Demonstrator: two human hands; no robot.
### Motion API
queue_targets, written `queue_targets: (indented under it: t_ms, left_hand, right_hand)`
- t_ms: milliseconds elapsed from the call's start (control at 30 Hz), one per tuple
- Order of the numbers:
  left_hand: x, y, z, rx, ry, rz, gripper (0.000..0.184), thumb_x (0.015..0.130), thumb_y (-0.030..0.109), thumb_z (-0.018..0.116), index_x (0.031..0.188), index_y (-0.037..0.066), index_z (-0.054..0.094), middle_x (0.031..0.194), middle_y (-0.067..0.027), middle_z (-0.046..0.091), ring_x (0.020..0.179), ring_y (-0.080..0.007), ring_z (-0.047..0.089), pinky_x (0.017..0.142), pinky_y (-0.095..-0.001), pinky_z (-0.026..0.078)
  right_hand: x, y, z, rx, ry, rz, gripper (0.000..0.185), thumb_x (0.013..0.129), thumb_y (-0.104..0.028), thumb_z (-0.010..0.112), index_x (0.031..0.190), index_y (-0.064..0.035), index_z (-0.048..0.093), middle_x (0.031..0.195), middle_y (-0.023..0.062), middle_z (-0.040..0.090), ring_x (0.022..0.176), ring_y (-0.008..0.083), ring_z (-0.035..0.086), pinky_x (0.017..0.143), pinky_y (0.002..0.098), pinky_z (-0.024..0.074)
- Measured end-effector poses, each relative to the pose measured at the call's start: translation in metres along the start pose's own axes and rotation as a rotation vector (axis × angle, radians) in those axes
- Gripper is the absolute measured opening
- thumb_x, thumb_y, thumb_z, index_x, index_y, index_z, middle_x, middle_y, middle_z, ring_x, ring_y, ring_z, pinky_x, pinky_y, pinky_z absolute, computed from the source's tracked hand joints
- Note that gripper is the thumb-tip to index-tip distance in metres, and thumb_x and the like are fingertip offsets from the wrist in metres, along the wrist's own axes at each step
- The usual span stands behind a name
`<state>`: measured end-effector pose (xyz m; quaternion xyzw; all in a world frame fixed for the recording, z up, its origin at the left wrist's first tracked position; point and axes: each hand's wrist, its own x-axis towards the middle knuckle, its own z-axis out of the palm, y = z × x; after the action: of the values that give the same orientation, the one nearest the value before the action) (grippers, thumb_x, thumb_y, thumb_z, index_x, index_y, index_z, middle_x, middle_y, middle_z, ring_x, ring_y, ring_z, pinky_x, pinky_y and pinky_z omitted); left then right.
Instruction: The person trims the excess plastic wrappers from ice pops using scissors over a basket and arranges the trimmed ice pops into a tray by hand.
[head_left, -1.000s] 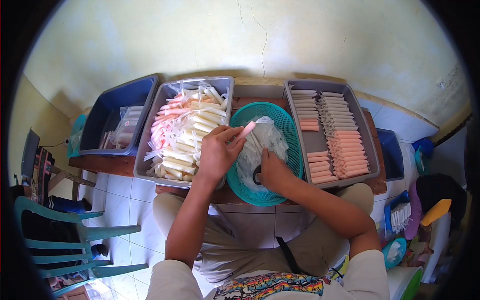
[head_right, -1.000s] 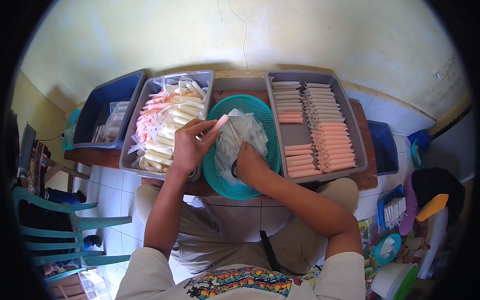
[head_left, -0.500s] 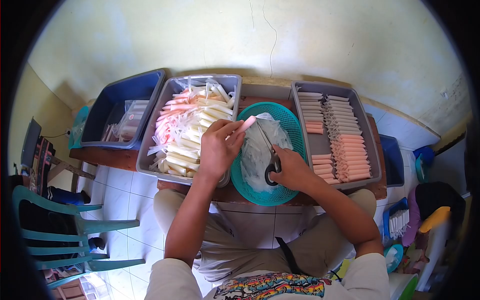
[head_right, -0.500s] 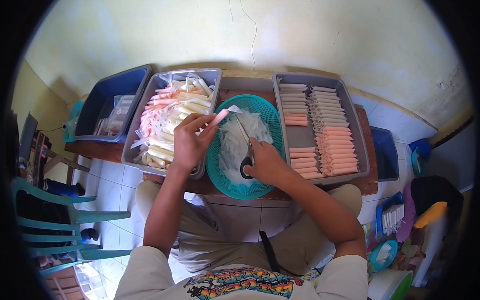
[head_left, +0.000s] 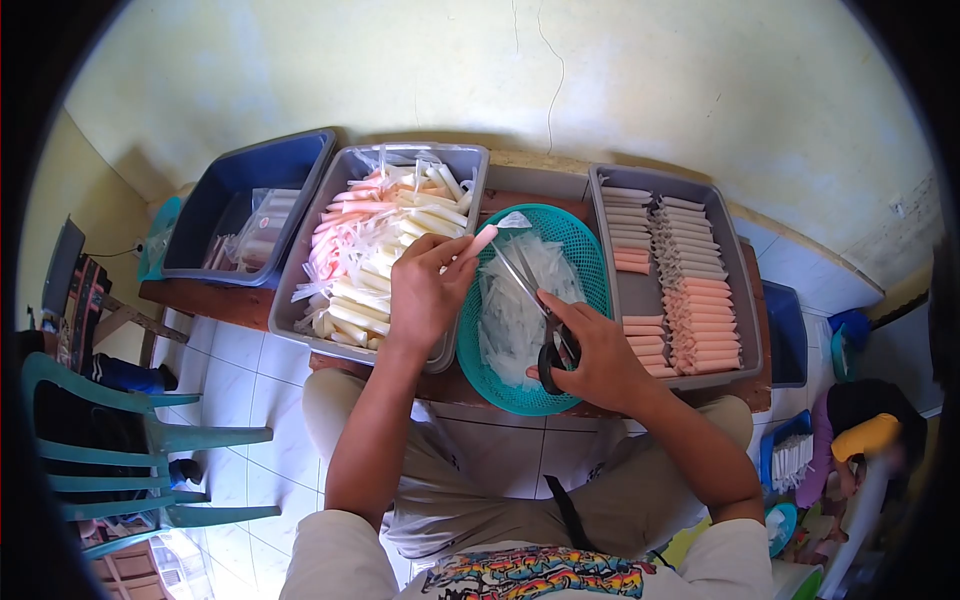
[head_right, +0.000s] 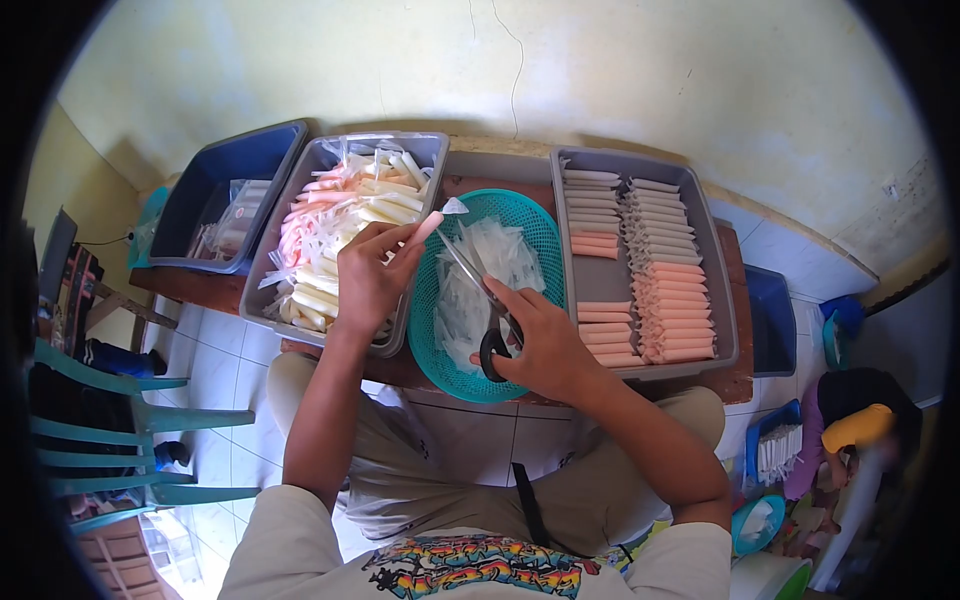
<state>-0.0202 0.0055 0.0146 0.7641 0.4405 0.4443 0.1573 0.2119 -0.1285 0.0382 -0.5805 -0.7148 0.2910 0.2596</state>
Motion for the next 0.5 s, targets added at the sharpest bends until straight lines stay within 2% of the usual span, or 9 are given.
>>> queue_targets:
  t_ms: [67, 500]
  left_hand:
    - [-0.0005, 0.0001, 0.0007, -0.003, -0.002, 0.012, 0.031, 0.087, 0.006, 0.086, 0.118, 0.003, 0.083, 0.097, -0.0144, 0.079, 0.083, -0.0252, 0.077, 0.076, -0.0368, 0.061]
    - [-0.0058, 0.0088, -0.0001, -0.059, -0.111, 0.111, 0.032, 0.084, 0.002, 0.086, 0.117, 0.002, 0.082, 0.102, -0.0161, 0.078, 0.089, -0.0310, 0.077, 0.081, -0.0387, 0.061]
  right_hand:
    - [-0.0002, 0.0033, 0.0027, -0.035, 0.042, -0.073, 0.096, 0.081, -0.029, 0.093, 0.162, -0.0037, 0.048, 0.111, 0.0165, 0.064, 0.089, 0.0261, 0.067, 0.081, 0.0396, 0.0566]
    - [0.0041, 0.0081, 0.0101, -0.037, 0.156, -0.100, 0.104, 0.078, -0.035, 0.098, 0.163, -0.0042, 0.047, 0.107, 0.0154, 0.065, 0.085, 0.0255, 0.066, 0.078, 0.0375, 0.0566]
